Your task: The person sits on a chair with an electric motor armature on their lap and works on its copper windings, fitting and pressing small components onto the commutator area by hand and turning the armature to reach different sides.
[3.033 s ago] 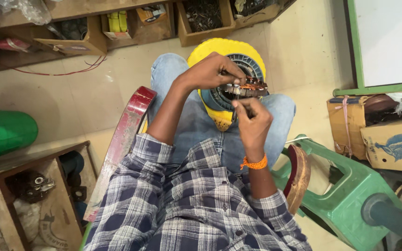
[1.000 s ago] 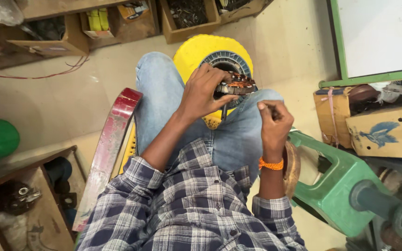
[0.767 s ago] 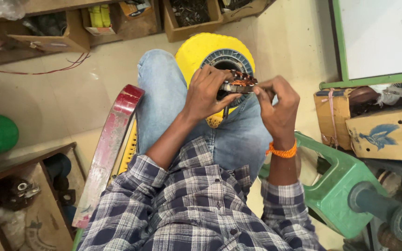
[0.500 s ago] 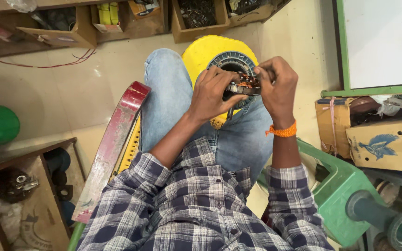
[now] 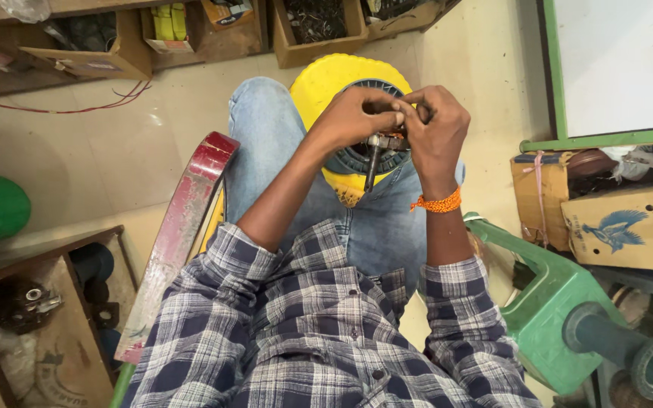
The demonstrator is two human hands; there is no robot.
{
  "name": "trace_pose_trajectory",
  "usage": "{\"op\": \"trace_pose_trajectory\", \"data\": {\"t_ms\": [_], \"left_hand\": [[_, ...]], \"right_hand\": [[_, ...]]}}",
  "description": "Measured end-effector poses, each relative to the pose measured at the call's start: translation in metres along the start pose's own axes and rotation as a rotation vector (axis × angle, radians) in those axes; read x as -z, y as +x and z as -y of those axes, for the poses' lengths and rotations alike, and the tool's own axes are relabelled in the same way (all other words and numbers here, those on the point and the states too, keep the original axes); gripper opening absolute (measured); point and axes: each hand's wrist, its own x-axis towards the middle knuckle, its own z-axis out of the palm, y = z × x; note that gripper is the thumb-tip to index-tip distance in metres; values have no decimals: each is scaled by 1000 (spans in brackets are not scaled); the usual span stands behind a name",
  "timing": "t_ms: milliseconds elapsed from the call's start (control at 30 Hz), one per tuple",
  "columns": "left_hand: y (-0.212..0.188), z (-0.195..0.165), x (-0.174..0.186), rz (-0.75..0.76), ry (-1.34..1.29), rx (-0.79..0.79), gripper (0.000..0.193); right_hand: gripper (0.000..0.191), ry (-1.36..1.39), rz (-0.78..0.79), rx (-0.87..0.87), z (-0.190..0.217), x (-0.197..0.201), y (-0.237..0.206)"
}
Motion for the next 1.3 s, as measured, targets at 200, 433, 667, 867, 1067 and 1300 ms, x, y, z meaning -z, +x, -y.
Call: {"op": "trace_pose_trajectory", "data": {"t_ms": [200, 433, 667, 867, 1067, 1300], "left_hand": [[8, 7, -3, 35, -42, -124, 17], [3, 2, 37, 267, 24, -248, 17], [5, -31, 49, 395, 317, -488, 20], [-28, -32, 42, 187, 458, -704, 32], [-61, -11, 7, -154, 564, -720, 43], [-60, -2, -3, -266, 530, -741, 42]], "right_hand": [[9, 87, 37, -97, 13, 8, 0], [10, 98, 60, -185, 49, 18, -44], [9, 263, 32, -351, 25, -8, -86], [6, 632, 14, -627, -27, -31, -127], [4, 319, -49, -465, -20, 13, -120], [4, 48, 40, -145, 10, 42, -58]]}}
